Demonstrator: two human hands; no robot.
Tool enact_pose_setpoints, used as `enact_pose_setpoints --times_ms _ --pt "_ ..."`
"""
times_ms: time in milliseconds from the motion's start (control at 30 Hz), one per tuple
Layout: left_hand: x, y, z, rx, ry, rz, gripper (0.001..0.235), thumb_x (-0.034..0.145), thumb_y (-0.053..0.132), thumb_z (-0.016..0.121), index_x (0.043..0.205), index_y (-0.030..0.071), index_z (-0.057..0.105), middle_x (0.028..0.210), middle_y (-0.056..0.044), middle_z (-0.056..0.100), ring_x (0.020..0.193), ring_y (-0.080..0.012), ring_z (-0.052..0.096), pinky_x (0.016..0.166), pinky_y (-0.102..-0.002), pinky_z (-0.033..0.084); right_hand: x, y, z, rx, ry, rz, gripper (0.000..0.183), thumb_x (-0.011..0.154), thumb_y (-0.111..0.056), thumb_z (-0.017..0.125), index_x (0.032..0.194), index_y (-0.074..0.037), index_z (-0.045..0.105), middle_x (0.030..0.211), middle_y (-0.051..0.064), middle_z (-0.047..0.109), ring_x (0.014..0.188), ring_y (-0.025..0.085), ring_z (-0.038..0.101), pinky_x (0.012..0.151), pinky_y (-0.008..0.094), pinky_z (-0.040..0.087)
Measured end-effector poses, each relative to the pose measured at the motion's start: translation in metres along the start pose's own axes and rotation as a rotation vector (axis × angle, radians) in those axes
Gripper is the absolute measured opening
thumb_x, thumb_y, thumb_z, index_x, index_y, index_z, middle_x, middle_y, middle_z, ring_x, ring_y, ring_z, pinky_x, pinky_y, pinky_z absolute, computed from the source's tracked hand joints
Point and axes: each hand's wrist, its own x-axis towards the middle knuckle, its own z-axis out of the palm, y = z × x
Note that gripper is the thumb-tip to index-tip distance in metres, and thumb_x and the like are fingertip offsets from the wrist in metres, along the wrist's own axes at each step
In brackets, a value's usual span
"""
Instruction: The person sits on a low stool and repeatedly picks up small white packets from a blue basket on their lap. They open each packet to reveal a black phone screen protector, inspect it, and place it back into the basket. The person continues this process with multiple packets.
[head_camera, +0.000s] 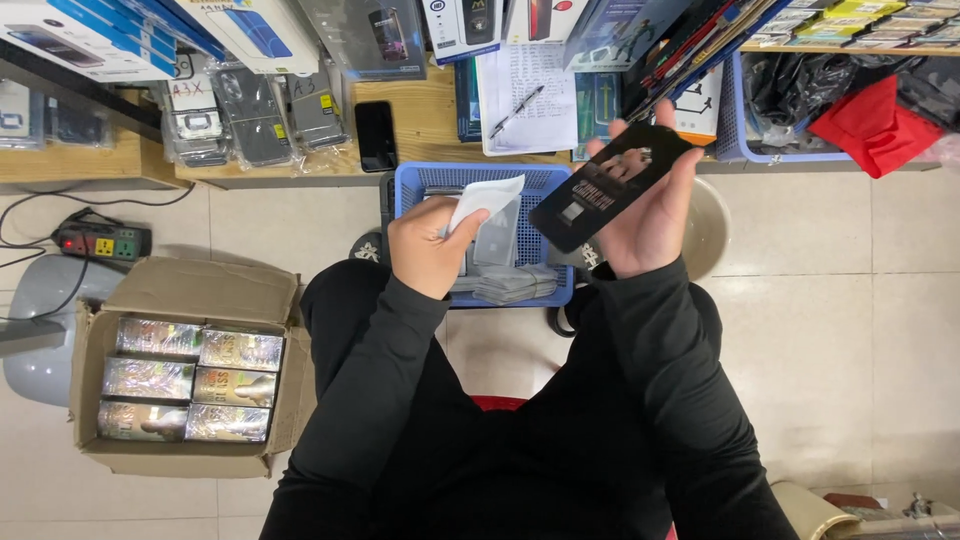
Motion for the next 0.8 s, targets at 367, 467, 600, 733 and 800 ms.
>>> enact_pose_setpoints --times_ms 367,467,600,733,800 --pt "-0.003 -0.011 0.003 0.347 0.039 0.350 0.006 0.082 0.009 0.079 0.081 0.015 0.077 0.072 0.001 0.069 0.070 -0.0212 0.066 0.067 -0.033 0.053 0.002 0.005 -0.013 -0.151 0.027 -0.083 0.061 0.090 -0.053 0.057 0.139 -0.017 0.049 0.123 0.016 0.063 0.112 0.038 0.067 0.100 0.057 0.058" --pt "-0.005 -0.018 0.005 0.415 0.066 0.381 0.009 0.080 0.008 0.079 0.082 0.016 0.077 0.072 0.002 0.069 0.071 -0.0206 0.067 0.070 -0.033 0.054 0.002 0.007 -0.009 -0.163 0.037 -0.086 0.058 0.091 -0.052 0.057 0.137 -0.017 0.051 0.121 0.015 0.064 0.110 0.037 0.068 0.098 0.055 0.060" --pt "-0.008 -0.024 0.012 0.472 0.099 0.413 0.018 0.075 0.007 0.082 0.084 0.022 0.078 0.074 0.007 0.070 0.073 -0.0169 0.068 0.073 -0.031 0.053 0.000 0.012 -0.006 -0.283 0.071 -0.117 0.049 0.094 -0.046 0.058 0.133 -0.017 0.051 0.114 0.013 0.067 0.105 0.033 0.071 0.090 0.049 0.064" --pt "-0.013 -0.023 0.016 0.493 0.006 0.384 0.019 0.075 0.006 0.079 0.084 0.022 0.077 0.075 0.006 0.069 0.075 -0.0174 0.069 0.073 -0.031 0.054 -0.005 0.028 -0.006 -0.459 -0.018 -0.206 0.040 0.101 -0.035 0.054 0.133 -0.013 0.045 0.117 0.012 0.062 0.105 0.030 0.070 0.087 0.043 0.065" --pt "-0.018 -0.022 0.023 0.496 -0.061 0.283 0.012 0.078 0.010 0.077 0.081 0.022 0.076 0.069 0.004 0.068 0.067 -0.0187 0.068 0.065 -0.030 0.056 -0.012 0.041 -0.001 -0.685 -0.124 -0.308 0.045 0.101 -0.031 0.059 0.136 -0.007 0.042 0.120 0.017 0.053 0.107 0.030 0.064 0.093 0.045 0.059"
